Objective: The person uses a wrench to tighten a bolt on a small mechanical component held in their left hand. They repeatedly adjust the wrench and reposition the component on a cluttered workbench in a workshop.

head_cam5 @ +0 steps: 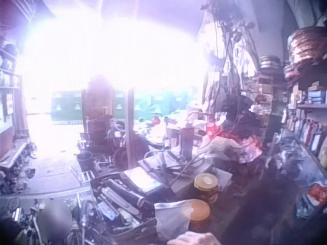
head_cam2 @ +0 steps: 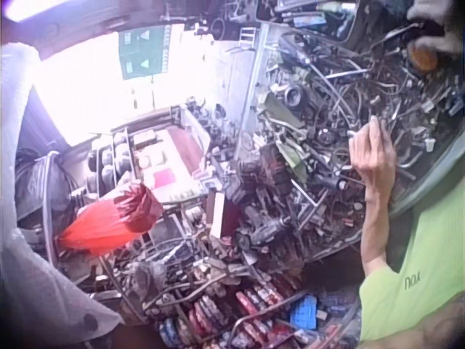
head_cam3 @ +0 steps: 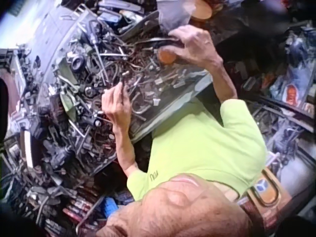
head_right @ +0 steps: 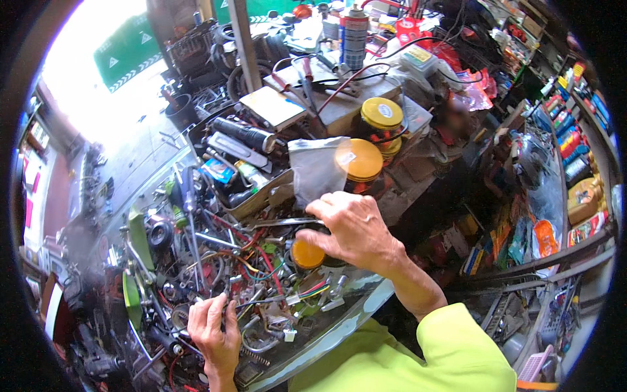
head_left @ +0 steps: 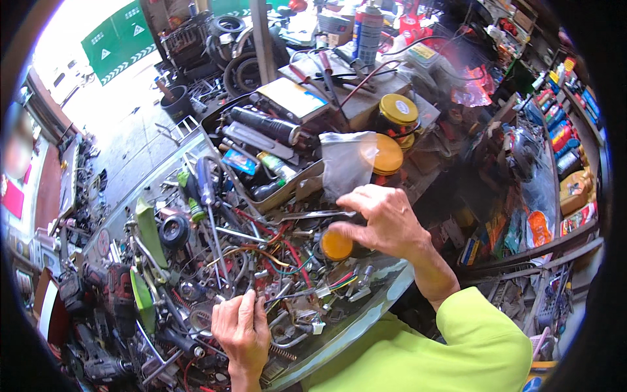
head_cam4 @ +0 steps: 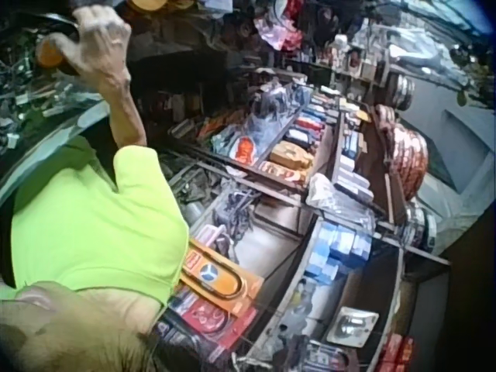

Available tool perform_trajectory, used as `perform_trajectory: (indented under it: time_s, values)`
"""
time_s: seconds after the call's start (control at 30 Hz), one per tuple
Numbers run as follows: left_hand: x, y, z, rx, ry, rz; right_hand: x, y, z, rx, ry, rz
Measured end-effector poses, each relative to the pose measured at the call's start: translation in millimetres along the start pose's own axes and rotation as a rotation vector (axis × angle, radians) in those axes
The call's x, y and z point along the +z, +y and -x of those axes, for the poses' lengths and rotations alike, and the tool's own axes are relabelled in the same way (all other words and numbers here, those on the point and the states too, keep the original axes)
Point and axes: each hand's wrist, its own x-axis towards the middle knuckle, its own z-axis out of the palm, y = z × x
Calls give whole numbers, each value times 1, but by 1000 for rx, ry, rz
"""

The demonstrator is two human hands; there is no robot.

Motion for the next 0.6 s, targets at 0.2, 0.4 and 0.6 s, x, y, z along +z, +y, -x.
perform_trajectory:
  time_s: [0.2, 0.4, 0.6]
  values:
    - [3, 1, -2, 34, -5, -7, 6, -5, 31, -128, -82, -33]
    - [3, 2, -1, 16, -23, -5, 17, -11, 28, -149, -128, -81]
    - [4, 2, -1, 3, -35, -30, 1, -6, 31, -132, -198, -194]
